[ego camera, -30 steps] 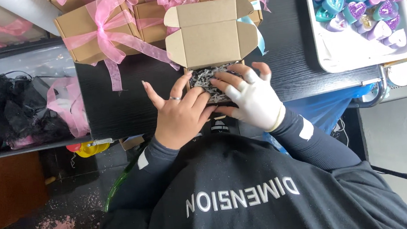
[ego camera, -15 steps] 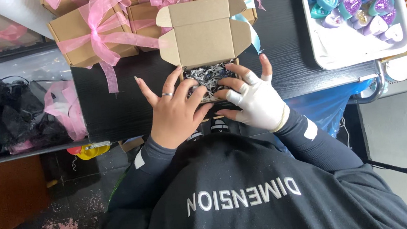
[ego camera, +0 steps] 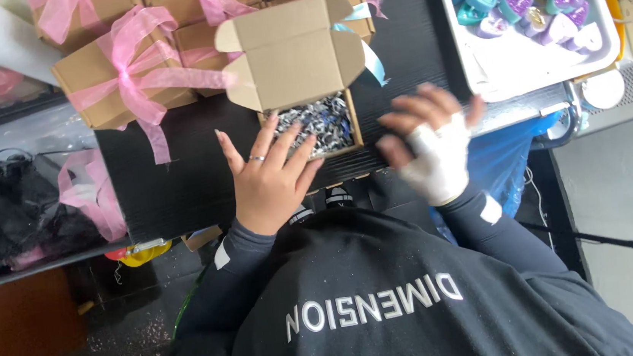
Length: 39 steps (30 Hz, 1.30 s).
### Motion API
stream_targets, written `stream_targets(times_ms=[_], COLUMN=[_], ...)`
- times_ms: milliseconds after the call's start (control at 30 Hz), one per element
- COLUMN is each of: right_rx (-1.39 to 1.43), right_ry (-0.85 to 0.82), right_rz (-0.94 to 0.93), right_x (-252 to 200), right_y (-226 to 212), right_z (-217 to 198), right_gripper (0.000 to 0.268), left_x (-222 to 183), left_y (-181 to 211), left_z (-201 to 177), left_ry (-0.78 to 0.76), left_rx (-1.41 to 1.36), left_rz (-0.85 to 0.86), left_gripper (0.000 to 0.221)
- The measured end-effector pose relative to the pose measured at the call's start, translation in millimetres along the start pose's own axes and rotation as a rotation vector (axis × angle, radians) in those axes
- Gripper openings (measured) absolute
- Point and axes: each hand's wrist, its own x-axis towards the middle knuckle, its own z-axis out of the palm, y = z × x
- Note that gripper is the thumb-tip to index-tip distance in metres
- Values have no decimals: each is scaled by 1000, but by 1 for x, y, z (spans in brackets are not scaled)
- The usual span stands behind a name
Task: Packing heart-shaped products into gift boxes with shredded paper and tying ribbons.
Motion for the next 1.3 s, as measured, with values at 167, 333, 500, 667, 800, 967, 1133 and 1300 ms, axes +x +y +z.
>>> stream_targets(times_ms=[167, 333, 500, 667, 800, 967, 1133, 1300], right_rx=[-231, -222, -158, -271, -187, 79, 54, -382], right_ry=[160, 69, 35, 95, 222, 249, 230, 247], right_rz=[175, 297, 331, 289, 342, 472, 494, 369], right_x=[-14, -4, 17, 7, 10, 27, 26, 35], right_y=[74, 113, 117, 135, 133, 118, 150, 183], right_z=[-19, -34, -35, -14, -19, -50, -36, -11], right_gripper=[9, 8, 37, 16, 6, 21, 17, 37], left_x=[8, 5, 14, 14, 15, 23, 27, 30], left_y=[-6, -3, 14, 33, 36, 34, 34, 35], left_z=[9, 9, 4, 24, 35, 28, 27, 26], left_ry=[26, 228, 396, 313, 260, 206, 197, 171], left_rx=[24, -41, -115, -163, -217, -296, -368, -370], left_rz=[5, 70, 276, 406, 484, 444, 370, 383], left_gripper=[32, 38, 29, 24, 24, 23, 16, 14])
